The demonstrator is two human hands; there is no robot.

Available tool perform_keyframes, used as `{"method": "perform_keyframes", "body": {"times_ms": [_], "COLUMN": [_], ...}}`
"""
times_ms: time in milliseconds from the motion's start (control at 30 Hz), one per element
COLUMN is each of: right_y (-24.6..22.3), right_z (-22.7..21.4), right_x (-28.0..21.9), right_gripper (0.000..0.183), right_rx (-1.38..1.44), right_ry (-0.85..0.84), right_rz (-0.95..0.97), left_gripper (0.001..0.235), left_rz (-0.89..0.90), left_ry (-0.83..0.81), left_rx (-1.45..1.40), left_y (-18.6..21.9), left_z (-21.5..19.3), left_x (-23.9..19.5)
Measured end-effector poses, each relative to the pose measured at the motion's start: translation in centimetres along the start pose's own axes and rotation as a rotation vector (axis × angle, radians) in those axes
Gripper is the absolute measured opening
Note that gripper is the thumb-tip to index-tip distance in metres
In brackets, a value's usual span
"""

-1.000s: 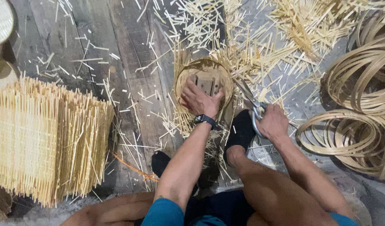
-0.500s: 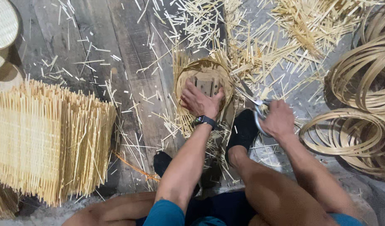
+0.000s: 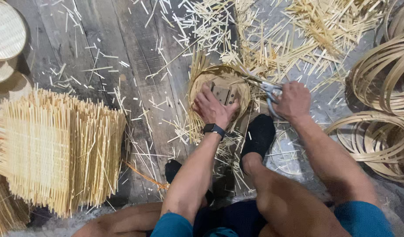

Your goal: The person sits on the floor and repeatedly places a circular bamboo frame on a rectangular bamboo mat, then uses shears to trim the excess bamboo strips around the frame. The trimmed mats are set aside, and the process is repeated with new mats.

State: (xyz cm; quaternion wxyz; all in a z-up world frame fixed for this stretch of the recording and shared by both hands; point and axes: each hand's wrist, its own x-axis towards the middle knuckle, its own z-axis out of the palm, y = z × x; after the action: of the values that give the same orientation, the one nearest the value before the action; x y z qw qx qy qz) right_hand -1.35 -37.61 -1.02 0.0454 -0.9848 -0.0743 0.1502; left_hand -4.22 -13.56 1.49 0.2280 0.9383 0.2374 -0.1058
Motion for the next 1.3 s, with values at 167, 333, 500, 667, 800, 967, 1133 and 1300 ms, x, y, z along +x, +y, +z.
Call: {"method": "perform_keyframes", "body": {"times_ms": [167,333,500,667,800,967,1133,1300], "right_y": [-1.3,1.8,-0.2,1.0,1.9,-1.8,0.2,0.3], "right_z": [1.4,0.0,1.2,2.5,1.8,1.5,0.4,0.6], "right_x": [2.0,1.2,2.8,2.5,2.0,3.7,3.3,3.3], "right_gripper": [0.039,0.048,0.055,0.043,0.041,0.06,0.052,0.058], "right_rx": [-0.005,-0.045,-0.067,-0.039,-0.074,-0.205,-0.104,-0.142], "right_ry": [-0.192,-0.09,0.017,-0.057,-0.054,0.119,-0.35,-0.118], "right_rz": [-0.005,-0.15,-0.157,-0.163,-0.19,-0.243,-0.149,-0.2], "left_gripper": [0.124,0.123,0.12,0.121,0.122,0.12,0.127,0.121], "left_rz": [0.066,0.31,0.345,0.426,0.476,0.57,0.544,0.204], "left_ry": [-0.038,-0.029,-0.127,-0.218,-0.263,-0.338,-0.272,-0.186], "left_rx": [-0.026,0.005,-0.001,0.019,0.043,0.024,0.136,-0.011], "left_y": [-1.1,-2.6,-2.1,-2.4,-2.7,-2.7,-2.9,-1.7], "left_z": [-0.1,-1.0,-2.3,-3.9,-4.2,-4.9,-4.7,-2.3], "left_x": [0.4,0.5,0.8,1.2,1.4,2.1,1.1,-0.9]}}
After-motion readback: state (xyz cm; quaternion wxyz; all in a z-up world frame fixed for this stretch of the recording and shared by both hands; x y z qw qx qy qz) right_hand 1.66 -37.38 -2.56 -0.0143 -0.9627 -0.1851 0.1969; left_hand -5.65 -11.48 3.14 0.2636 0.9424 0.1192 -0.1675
